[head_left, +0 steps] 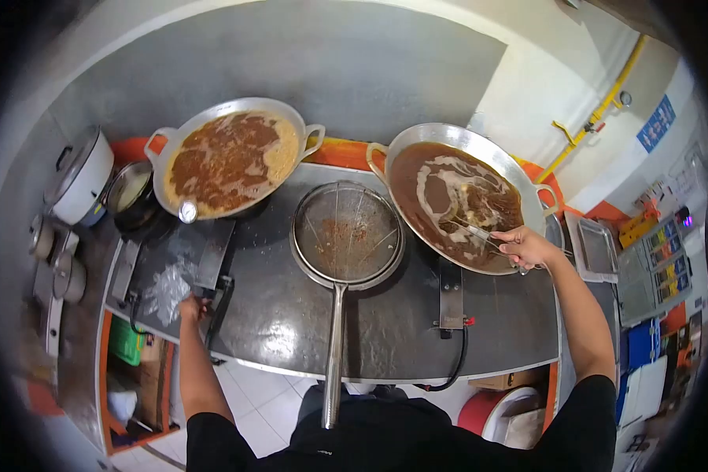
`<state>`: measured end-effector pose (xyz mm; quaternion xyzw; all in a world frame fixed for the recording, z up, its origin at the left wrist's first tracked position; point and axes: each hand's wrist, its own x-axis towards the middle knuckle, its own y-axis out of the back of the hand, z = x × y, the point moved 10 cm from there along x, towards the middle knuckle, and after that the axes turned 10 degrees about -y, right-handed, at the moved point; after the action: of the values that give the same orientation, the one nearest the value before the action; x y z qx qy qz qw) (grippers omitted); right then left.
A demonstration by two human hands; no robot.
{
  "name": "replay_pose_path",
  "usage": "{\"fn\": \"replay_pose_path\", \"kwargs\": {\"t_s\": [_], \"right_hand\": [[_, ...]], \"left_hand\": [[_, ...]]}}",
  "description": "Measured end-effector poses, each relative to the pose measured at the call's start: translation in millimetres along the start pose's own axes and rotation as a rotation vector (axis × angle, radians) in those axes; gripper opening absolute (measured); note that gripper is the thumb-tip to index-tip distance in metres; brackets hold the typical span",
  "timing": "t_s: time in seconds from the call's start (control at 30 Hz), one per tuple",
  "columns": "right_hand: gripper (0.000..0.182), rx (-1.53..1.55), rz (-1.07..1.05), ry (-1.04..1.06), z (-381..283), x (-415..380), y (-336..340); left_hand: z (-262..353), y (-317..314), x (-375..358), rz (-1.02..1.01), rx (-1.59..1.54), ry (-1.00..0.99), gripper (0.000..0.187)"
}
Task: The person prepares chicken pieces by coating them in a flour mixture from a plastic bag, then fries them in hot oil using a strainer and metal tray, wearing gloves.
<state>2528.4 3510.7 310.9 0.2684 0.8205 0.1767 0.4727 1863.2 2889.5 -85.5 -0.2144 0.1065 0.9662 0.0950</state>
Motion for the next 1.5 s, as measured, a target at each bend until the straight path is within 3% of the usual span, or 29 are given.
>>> {"fn": "replay_pose_path", "kwargs": {"t_s": [0.03,0.13,0.23,0.27,0.3,0.4,0.5,0.57,0.63,0.73,0.83,0.87,0.93,1.07,1.23,1.33,1.37,1.43,1.5], "right_hand": [[0.049,0.033,0.002,0.020,-1,2,-2],[0.050,0.104,0.022,0.044,-2,0,-7],[0.050,0.108,0.075,0.027,-16,-15,-11],[0.049,0.093,0.089,0.034,-19,-20,-13],[0.049,0.080,0.104,0.042,-22,-25,-14],[0.047,-0.052,0.218,0.209,-42,-46,-13],[0.043,-0.415,0.570,0.506,-89,-98,-24],[0.057,-0.720,0.698,0.542,-106,-121,-49],[0.066,-0.974,0.723,0.270,-107,-130,-66],[0.076,-0.910,0.824,0.337,-133,-143,-87],[0.070,-0.652,0.849,0.559,-205,-143,-119],[0.065,-0.583,0.930,0.755,-242,-149,-138],[0.056,-0.619,0.935,0.764,-304,-123,-165],[0.036,-0.782,0.998,0.439,-415,-32,-212],[0.022,-0.973,0.821,0.356,-492,60,-279],[0.021,-1.137,0.244,0.185,-498,85,-296],[0.032,-0.885,0.088,0.112,-488,99,-288],[0.041,-0.525,-0.003,0.011,-482,92,-289],[0.046,-0.386,-0.034,0.009,-479,106,-303]], "left_hand": [[-8,-8,13,-0.071,-0.050,0.079,0.043],[-12,-15,26,-0.039,-0.070,0.107,0.052],[-24,-35,21,-0.242,0.168,0.213,0.058],[-25,-45,19,-0.299,0.200,0.140,0.062],[-30,-44,22,-0.240,0.168,0.206,0.064],[-42,-41,18,-0.114,0.082,0.361,0.069],[-35,-42,20,-0.176,0.143,0.235,0.070],[-36,-44,12,-0.170,0.107,0.284,0.069],[-37,-46,8,-0.148,0.028,0.310,0.070],[-37,-51,-6,-0.258,-0.047,0.365,0.075],[-42,-61,-12,-0.402,-0.104,0.499,0.076],[-43,-65,-4,-0.440,-0.131,0.488,0.076],[-50,-68,-5,-0.470,-0.165,0.467,0.077],[-61,-78,-8,-0.526,-0.292,0.545,0.077],[-56,-92,-13,-0.424,-0.521,0.416,0.063],[-55,-92,-24,-0.353,-0.564,0.462,0.061],[-59,-96,-25,-0.356,-0.636,0.513,0.060],[-57,-97,-33,-0.410,-0.698,0.608,0.063],[-51,-97,-37,-0.484,-0.666,0.620,0.063]]}}
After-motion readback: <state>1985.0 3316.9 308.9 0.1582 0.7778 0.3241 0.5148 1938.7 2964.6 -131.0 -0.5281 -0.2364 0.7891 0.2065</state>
